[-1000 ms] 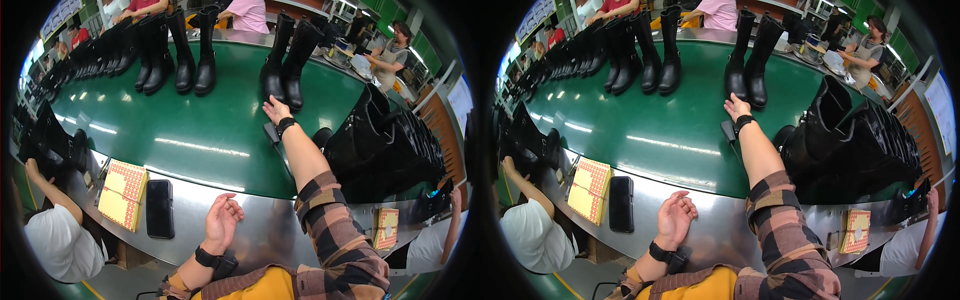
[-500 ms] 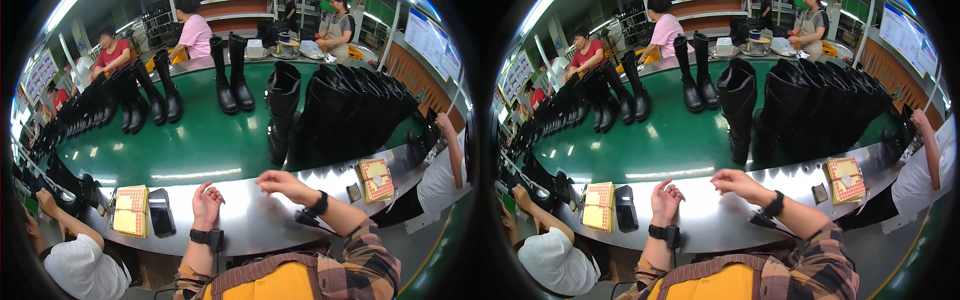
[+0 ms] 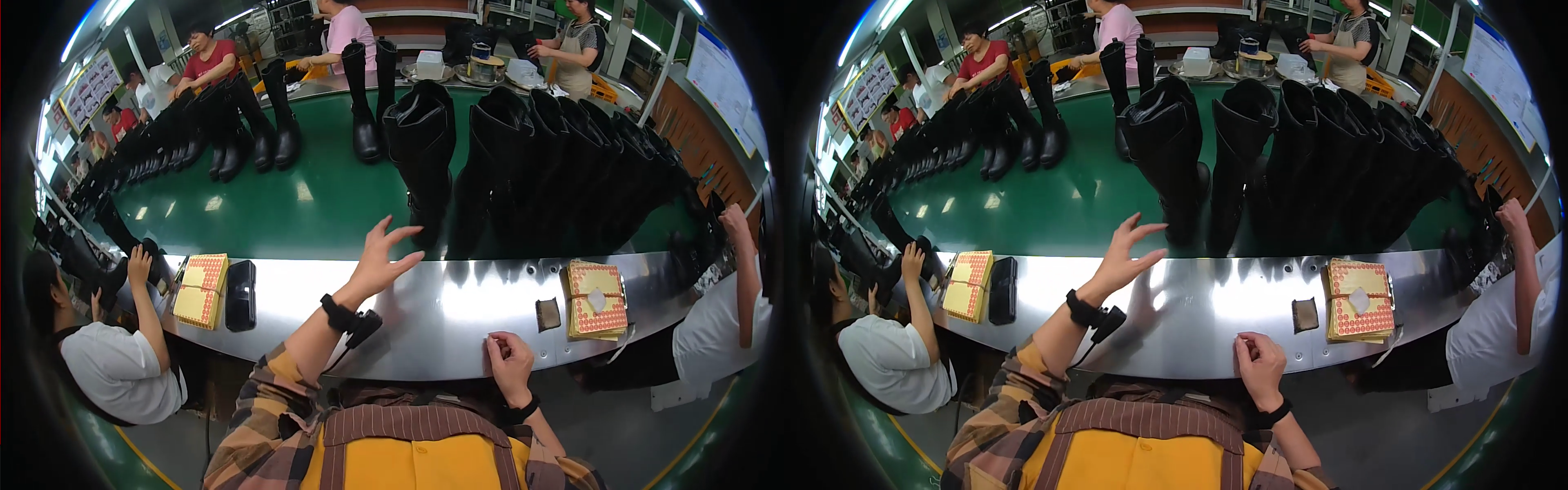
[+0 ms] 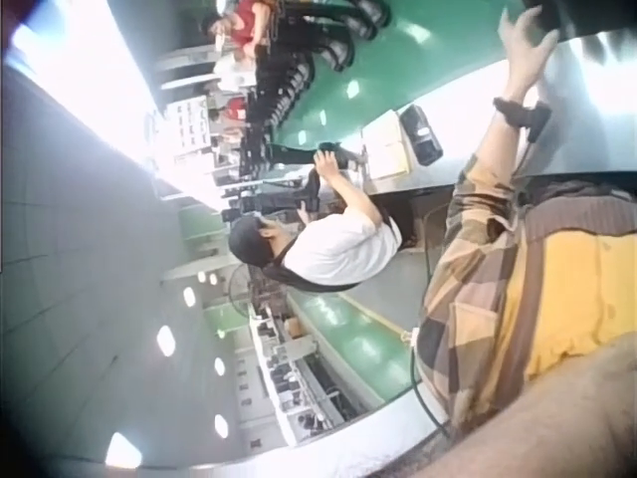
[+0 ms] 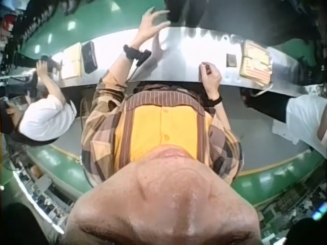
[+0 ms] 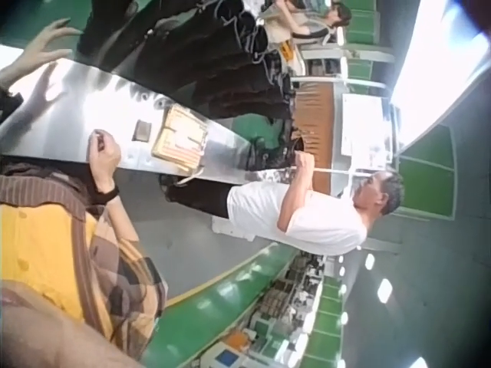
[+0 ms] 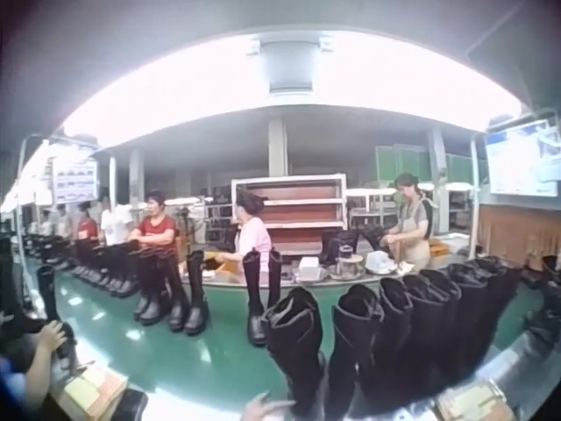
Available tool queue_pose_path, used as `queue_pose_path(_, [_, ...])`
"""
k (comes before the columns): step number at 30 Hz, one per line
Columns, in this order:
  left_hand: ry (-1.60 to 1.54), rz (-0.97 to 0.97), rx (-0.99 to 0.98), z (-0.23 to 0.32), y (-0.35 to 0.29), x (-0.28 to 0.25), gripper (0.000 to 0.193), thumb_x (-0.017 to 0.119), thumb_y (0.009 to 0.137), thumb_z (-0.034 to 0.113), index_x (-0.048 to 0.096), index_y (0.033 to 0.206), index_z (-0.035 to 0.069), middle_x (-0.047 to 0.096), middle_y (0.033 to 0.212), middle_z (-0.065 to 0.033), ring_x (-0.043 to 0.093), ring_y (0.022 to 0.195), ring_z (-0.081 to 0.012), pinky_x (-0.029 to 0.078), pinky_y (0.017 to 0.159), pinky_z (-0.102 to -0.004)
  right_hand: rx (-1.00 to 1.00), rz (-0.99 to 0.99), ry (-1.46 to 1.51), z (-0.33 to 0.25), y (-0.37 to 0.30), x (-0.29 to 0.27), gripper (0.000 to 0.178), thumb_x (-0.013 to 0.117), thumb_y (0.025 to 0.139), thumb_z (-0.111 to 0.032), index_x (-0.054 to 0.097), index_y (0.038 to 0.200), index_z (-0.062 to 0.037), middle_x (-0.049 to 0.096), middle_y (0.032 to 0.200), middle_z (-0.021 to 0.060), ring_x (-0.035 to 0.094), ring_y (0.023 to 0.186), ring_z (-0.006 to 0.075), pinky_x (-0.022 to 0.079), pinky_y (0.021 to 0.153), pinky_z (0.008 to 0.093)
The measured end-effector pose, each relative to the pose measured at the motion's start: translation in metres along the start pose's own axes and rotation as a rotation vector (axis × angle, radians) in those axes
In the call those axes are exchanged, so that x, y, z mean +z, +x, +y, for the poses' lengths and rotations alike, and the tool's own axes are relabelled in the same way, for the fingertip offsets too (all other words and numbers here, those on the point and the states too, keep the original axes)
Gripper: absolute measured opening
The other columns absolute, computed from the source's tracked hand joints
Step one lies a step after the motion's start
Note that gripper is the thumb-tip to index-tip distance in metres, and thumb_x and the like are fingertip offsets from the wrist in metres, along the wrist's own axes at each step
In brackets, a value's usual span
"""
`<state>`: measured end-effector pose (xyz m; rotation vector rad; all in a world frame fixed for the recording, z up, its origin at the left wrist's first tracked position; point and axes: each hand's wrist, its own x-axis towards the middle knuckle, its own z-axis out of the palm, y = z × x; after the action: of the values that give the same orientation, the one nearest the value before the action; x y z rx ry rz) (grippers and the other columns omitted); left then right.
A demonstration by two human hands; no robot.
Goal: Inspect and zip up black boots on a factory production line.
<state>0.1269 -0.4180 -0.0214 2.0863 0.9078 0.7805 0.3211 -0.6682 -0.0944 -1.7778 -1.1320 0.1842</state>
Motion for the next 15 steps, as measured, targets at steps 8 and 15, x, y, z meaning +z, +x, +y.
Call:
queue_pose_path(8, [0.255,0.465,-0.067,0.064,0.098,0.096,0.094,0.082,0.062,0.056,0.049,0.137,0.011,0.006,0.150,-0.0373,0.010,0.140,-0.0503,0.015,0.114,-0.0543,-0.050,-0.024,-0.030,0.000,0.001,-0.006,0.007,0.073,0.079,-0.013,0.071,0.083,-0.0076,0.061,0.065,0.0050,0.053,0.053,0.0201,0.040,0.056,0.0322])
queue_pose_path(15, [0.319,0.690,-0.102,0.056,0.129,0.117,0.065,0.078,0.073,0.044,0.059,0.122,0.005,0.025,0.144,-0.0281,0.030,0.132,-0.0456,0.029,0.107,-0.0552,-0.128,-0.007,-0.084,-0.006,0.001,-0.006,0.006,0.073,0.078,-0.013,0.070,0.082,-0.0082,0.060,0.065,0.0040,0.054,0.054,0.0201,0.039,0.056,0.0322])
